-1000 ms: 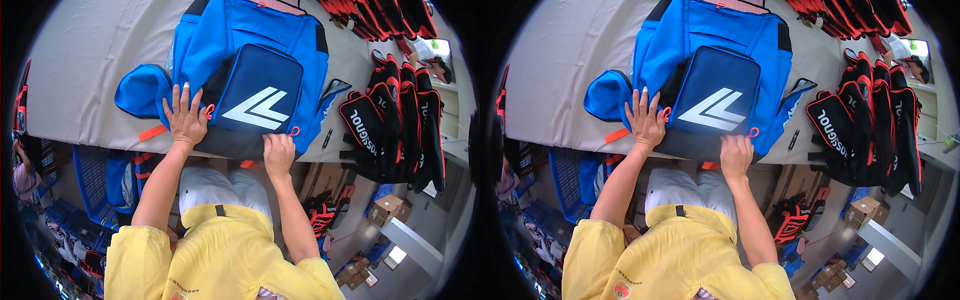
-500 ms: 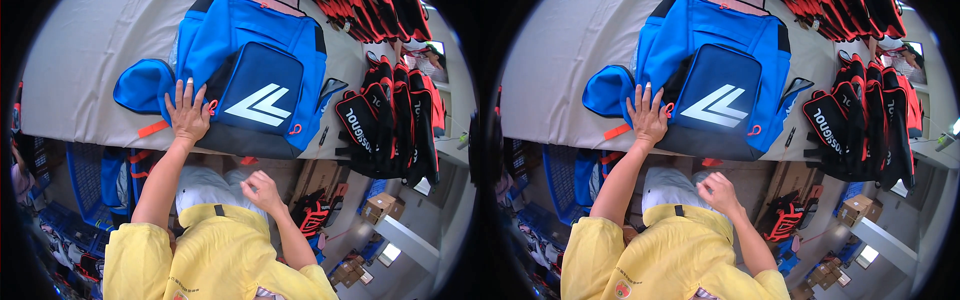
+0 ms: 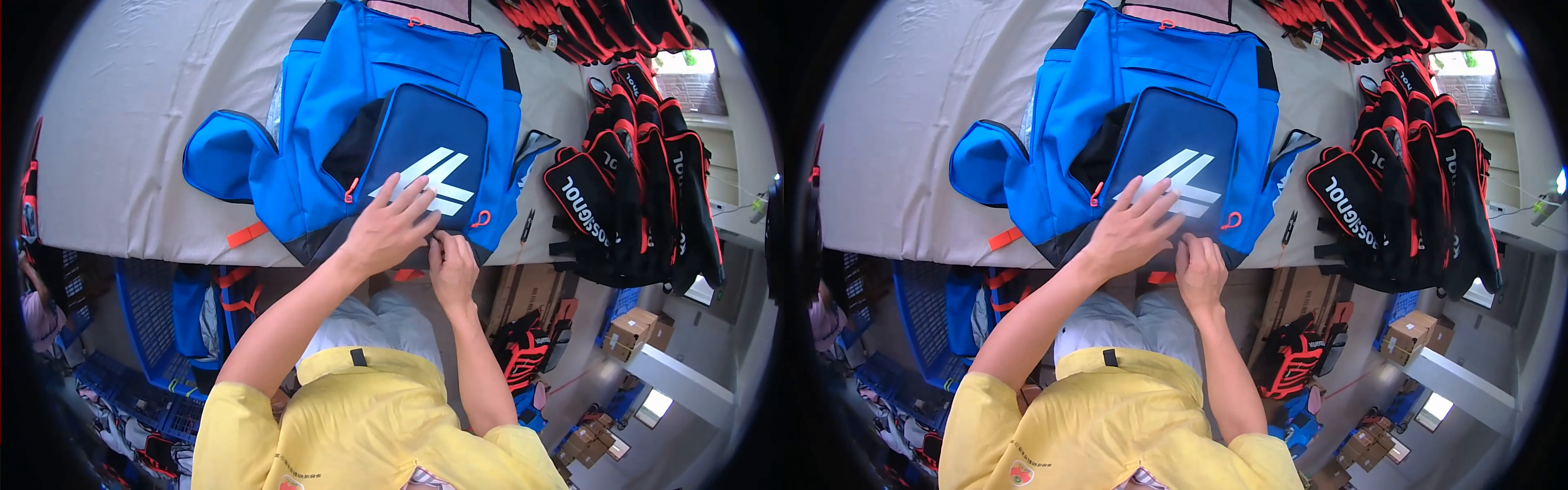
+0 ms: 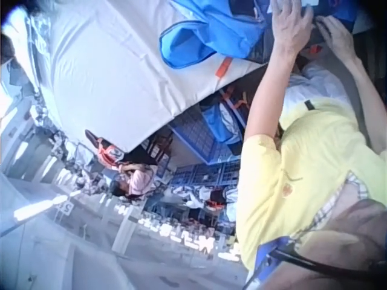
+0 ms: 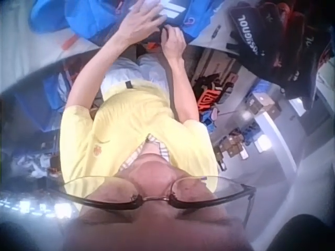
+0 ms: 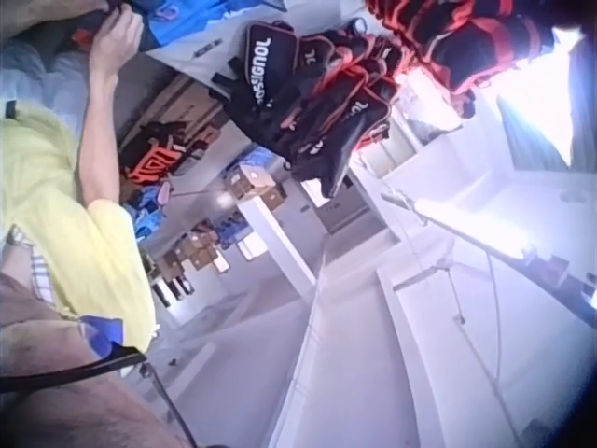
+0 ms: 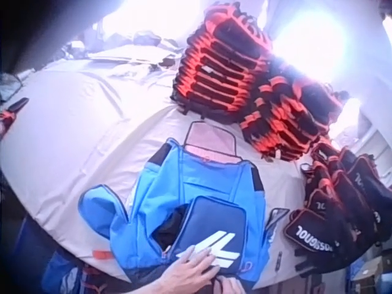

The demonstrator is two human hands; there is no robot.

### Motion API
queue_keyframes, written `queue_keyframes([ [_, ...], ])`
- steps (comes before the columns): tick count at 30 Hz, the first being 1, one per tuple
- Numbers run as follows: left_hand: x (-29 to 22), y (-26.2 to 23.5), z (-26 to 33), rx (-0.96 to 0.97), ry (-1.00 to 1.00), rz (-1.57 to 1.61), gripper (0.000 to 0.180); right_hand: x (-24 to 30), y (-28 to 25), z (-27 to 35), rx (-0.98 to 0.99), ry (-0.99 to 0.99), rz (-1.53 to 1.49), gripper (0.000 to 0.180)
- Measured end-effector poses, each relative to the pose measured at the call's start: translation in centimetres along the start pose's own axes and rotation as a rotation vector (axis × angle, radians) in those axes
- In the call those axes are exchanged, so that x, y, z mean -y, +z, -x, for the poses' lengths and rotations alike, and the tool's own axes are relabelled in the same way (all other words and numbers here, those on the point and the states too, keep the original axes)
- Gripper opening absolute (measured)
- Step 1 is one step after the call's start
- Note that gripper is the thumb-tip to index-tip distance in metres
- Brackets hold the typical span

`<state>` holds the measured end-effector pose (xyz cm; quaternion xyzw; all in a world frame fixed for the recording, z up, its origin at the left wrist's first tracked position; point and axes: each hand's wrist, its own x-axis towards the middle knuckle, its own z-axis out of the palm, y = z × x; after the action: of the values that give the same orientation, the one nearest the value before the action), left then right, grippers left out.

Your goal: A person is inspecting and checking the straps and pockets of a blue backpack on a factory table.

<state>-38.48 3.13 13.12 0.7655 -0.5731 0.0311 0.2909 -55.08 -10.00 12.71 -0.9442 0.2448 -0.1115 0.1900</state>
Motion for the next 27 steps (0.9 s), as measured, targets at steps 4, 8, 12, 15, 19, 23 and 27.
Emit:
queue_keyframes([
  [4,2.6,4.2,-0.8,0.062,-0.045,-0.005,0.039,-0.4,0.2,-0.3,0.032,0.042,-0.101,0.010],
  [8,3.3,5.7,-1.0,-0.010,-0.002,-0.038,0.019,-0.8,0.6,-1.2,0.049,0.147,-0.123,0.009],
  [12,3.6,6.5,-2.1,-0.068,-0.039,-0.067,0.011,-1.2,1.6,-2.5,0.035,0.146,-0.016,0.013],
  [15,3.5,6.7,-2.5,-0.029,-0.052,-0.060,0.012,-2.3,2.5,-3.1,0.042,0.074,0.052,0.021],
  [19,3.5,6.9,-2.8,-0.028,-0.065,-0.064,0.013,-3.5,2.4,-4.2,0.143,-0.025,0.123,0.027],
  [23,3.4,7.0,-3.2,-0.017,-0.095,-0.041,0.016,-4.1,2.2,-3.9,0.112,-0.016,0.166,0.025],
  [27,3.5,6.9,-2.4,0.002,-0.116,-0.043,0.015,-3.8,-0.5,-2.5,0.031,0.205,0.002,0.022],
])
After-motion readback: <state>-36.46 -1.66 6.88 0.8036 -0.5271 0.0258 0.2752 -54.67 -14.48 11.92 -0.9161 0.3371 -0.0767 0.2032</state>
